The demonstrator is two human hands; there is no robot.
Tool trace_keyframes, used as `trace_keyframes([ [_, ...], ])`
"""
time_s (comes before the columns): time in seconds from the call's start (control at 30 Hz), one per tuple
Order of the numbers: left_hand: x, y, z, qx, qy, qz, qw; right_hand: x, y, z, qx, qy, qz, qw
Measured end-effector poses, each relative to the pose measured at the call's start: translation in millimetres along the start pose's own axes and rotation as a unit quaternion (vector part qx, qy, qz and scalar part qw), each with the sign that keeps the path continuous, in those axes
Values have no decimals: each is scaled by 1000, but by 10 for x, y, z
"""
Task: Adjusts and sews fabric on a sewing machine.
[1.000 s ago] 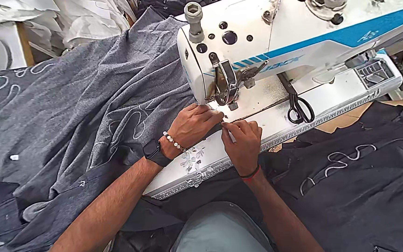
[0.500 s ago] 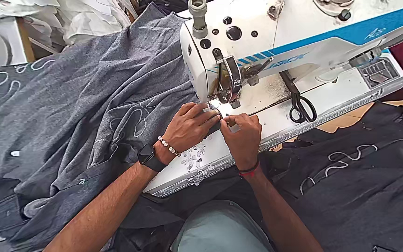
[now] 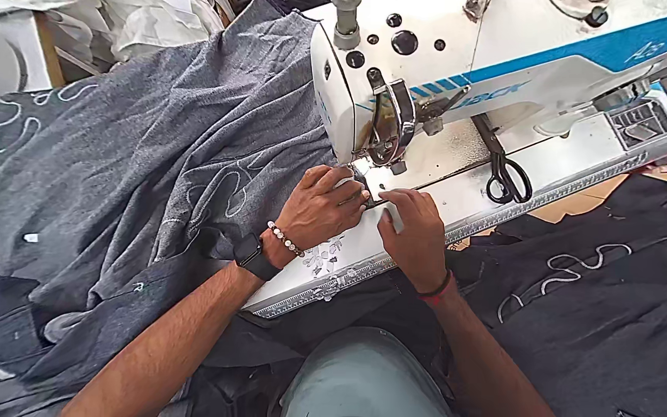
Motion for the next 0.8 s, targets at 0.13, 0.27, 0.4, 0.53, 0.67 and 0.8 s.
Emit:
trace_keyframes([
  [0.13,-9,127,-118,-141,18,148,979,121,12,-95,-11,9,68,998],
  [0.27,-101,161,-92,-148,18,166,975,23,30,-121,-14,0,111,994],
  [0.4,-102,242,-123,-68,48,169,982,15,48,-144,-28,13,126,992],
  [0.53,-94,252,-117,-28,56,164,985,35,36,-168,-22,26,122,992],
  [0.67,-118,240,-157,-3,66,160,985,74,15,-182,-4,55,110,992],
  [0.8,-132,236,-154,9,72,162,984,124,36,-214,-14,97,124,987],
])
Point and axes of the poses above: each hand's wrist, its own x-axis towards the middle knuckle, its own z-axis out of the back of the hand, y = z × x, the point moved 7 cm from there along x, towards the middle knuckle, and after that the axes turned 12 degrees about x, right-handed, at the moved point
